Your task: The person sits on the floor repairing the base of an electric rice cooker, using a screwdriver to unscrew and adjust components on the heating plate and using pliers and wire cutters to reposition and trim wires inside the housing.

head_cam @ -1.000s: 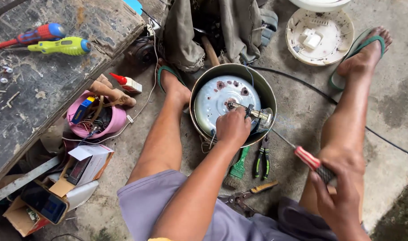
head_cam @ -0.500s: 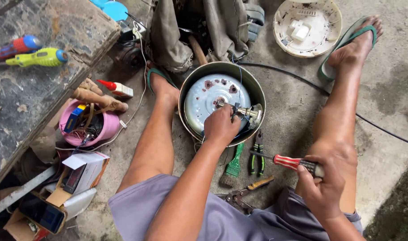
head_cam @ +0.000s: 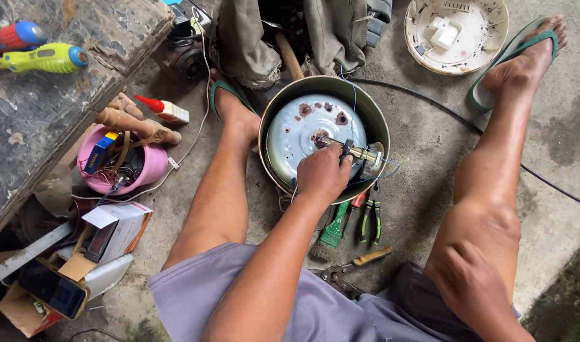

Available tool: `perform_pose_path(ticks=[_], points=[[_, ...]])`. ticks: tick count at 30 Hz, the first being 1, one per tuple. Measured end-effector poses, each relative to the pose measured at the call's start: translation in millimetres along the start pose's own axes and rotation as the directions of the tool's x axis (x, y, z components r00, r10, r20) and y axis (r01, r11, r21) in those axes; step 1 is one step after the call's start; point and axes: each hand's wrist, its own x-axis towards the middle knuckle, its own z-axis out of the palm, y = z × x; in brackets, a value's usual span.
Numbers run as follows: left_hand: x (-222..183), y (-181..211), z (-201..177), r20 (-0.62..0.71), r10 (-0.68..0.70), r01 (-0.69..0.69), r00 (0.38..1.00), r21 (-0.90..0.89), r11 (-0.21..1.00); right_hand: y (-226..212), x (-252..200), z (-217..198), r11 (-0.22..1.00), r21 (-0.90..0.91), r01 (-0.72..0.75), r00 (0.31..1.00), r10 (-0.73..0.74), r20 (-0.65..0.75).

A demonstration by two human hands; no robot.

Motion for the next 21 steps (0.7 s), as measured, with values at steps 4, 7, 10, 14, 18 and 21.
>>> perform_pose_path(ticks=[4, 7, 10, 14, 18, 21], points=[[-1.9, -0.5, 3.0, -0.028, 0.017, -0.018, 0.999, -0.018, 1.000, 17.0, -68.3, -1.3, 0.998, -0.054, 0.040, 0.999, -0.041, -0.008], [-2.8, 0.6, 1.0, 0.010, 0.025, -0.026, 1.000, 0.010, 1.000, 29.8, -84.3, 8.1, 0.986, -0.148, 0.079, 0.985, -0.100, -0.138], [-2.5, 2.8, 0.3, -0.007, 0.029, -0.029, 1.000, 0.010, 1.000, 49.8, -54.1, 7.7, 0.994, 0.006, -0.112, 0.980, 0.112, -0.167], [-1.4, -0.4, 1.3, -0.013, 0.021, -0.021, 1.000, 0.011, 1.000, 145.7, 41.1, 13.2, 0.979, -0.082, -0.187, 0.919, 0.145, -0.368], [-4.8, -1.0, 5.5, -0.039, 0.044, -0.044, 0.998, 0.014, 0.999, 117.7, 141.3, -19.3, 0.995, -0.046, -0.090, 0.933, 0.068, -0.354], [2.8, -2.0, 9.5, -0.041, -0.044, 0.044, 0.998, -0.012, 0.999, 64.3, 170.7, -14.8, 0.990, 0.081, 0.119, 0.930, -0.083, -0.359]])
